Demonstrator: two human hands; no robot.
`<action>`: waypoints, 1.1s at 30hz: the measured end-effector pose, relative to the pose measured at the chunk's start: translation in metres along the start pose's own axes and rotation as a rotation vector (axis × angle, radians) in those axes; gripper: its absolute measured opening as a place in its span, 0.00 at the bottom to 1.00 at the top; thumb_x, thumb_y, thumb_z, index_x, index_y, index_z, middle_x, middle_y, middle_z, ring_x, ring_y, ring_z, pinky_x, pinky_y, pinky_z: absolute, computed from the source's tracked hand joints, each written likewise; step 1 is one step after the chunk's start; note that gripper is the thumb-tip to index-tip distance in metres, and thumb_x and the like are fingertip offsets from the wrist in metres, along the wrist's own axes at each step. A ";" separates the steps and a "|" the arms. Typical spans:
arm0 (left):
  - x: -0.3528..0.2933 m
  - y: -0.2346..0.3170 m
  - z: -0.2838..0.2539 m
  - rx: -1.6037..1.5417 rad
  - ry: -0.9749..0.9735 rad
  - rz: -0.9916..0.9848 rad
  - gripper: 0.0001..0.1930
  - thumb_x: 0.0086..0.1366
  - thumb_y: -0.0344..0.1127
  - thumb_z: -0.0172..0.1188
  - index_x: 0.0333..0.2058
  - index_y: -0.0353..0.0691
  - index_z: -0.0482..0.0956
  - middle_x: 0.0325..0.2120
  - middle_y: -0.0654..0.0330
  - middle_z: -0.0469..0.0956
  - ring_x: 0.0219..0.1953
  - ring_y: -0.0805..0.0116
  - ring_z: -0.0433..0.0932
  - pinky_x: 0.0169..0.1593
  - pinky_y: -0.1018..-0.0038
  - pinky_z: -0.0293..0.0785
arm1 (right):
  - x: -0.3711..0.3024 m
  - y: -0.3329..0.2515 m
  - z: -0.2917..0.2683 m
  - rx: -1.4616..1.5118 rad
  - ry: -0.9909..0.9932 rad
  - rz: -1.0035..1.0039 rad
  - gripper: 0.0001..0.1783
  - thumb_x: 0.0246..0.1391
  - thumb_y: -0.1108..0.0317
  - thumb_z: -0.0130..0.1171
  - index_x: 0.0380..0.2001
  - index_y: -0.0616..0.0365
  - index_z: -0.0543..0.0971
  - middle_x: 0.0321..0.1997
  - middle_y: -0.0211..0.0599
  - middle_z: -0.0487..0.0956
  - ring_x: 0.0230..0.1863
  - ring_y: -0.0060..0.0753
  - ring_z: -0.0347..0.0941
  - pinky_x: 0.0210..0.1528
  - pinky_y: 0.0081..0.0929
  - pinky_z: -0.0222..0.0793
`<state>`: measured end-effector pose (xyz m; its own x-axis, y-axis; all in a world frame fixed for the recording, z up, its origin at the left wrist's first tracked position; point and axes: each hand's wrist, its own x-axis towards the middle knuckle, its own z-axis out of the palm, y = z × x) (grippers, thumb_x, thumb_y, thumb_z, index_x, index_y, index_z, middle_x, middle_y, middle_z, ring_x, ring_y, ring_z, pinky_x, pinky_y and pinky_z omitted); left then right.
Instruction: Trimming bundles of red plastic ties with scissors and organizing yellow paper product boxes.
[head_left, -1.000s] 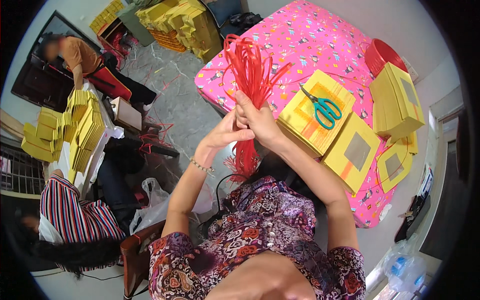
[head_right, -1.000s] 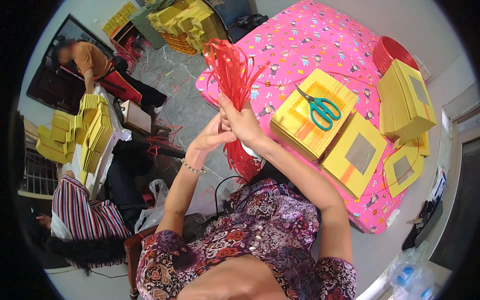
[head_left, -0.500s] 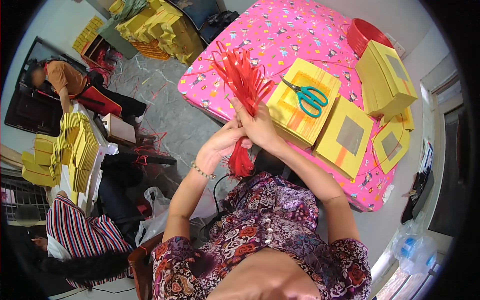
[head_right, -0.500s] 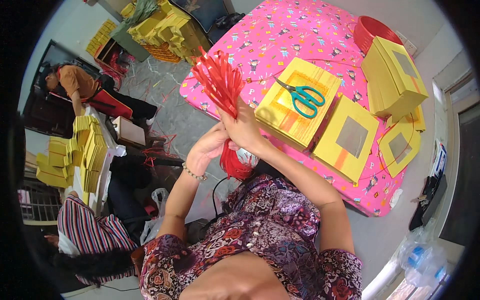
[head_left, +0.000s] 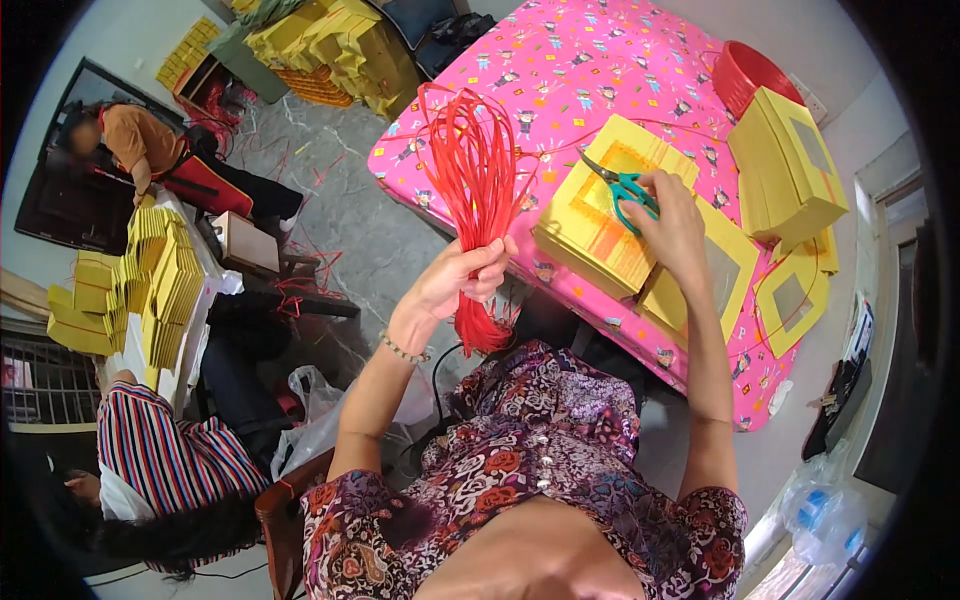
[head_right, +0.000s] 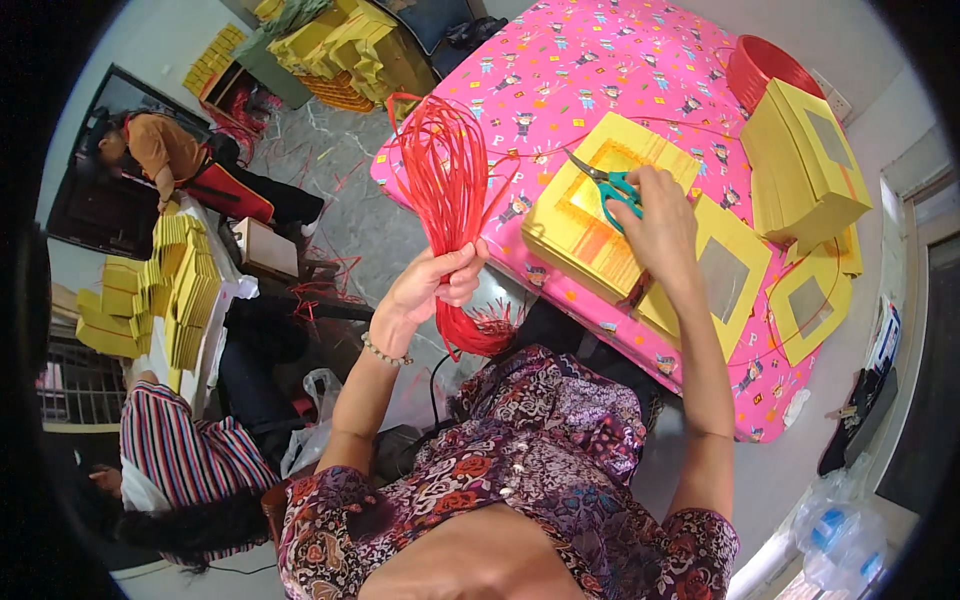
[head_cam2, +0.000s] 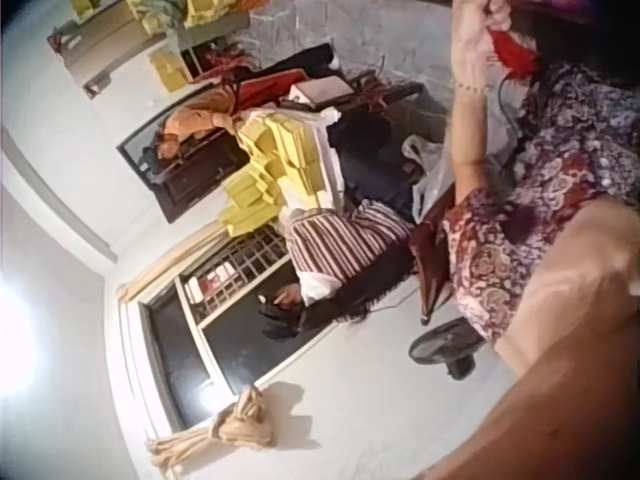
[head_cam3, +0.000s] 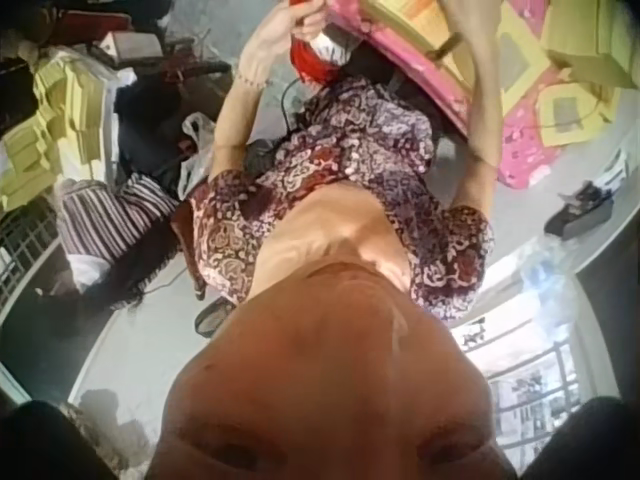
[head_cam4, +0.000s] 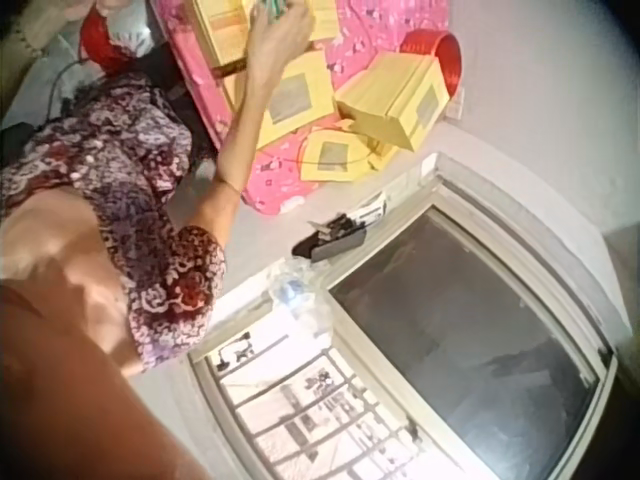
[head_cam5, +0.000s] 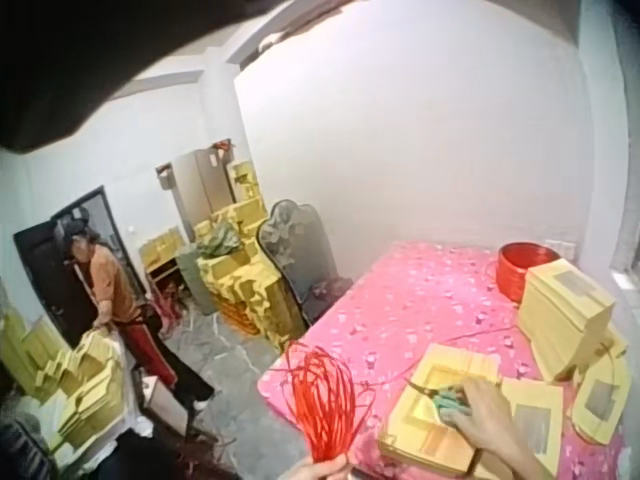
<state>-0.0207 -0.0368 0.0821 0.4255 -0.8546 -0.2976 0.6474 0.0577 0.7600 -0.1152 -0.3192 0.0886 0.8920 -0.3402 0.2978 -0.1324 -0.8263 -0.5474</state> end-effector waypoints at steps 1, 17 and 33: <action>-0.002 -0.001 0.000 -0.001 0.007 0.004 0.12 0.69 0.41 0.47 0.40 0.38 0.69 0.18 0.73 0.58 0.15 0.84 0.53 0.17 0.84 0.47 | 0.000 0.004 -0.001 -0.125 0.020 0.038 0.17 0.46 0.62 0.63 0.36 0.60 0.72 0.38 0.44 0.72 0.42 0.47 0.71 0.42 0.39 0.66; -0.014 -0.007 0.000 0.248 0.113 0.274 0.16 0.71 0.45 0.44 0.40 0.37 0.70 0.15 0.73 0.55 0.15 0.84 0.50 0.18 0.83 0.45 | 0.006 0.020 -0.001 -0.186 -0.042 -0.035 0.19 0.48 0.58 0.60 0.36 0.61 0.71 0.32 0.43 0.74 0.36 0.45 0.72 0.38 0.39 0.67; -0.014 -0.014 -0.010 0.386 0.180 0.332 0.15 0.70 0.44 0.45 0.40 0.37 0.69 0.16 0.74 0.56 0.17 0.84 0.52 0.20 0.84 0.47 | -0.043 -0.050 0.017 1.360 -1.039 0.111 0.31 0.60 0.37 0.38 0.48 0.56 0.65 0.33 0.25 0.69 0.27 0.17 0.68 0.28 0.14 0.58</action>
<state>-0.0297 -0.0204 0.0701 0.6909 -0.7192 -0.0740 0.1950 0.0868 0.9769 -0.1401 -0.2553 0.0899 0.8621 0.5007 -0.0778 -0.2639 0.3127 -0.9124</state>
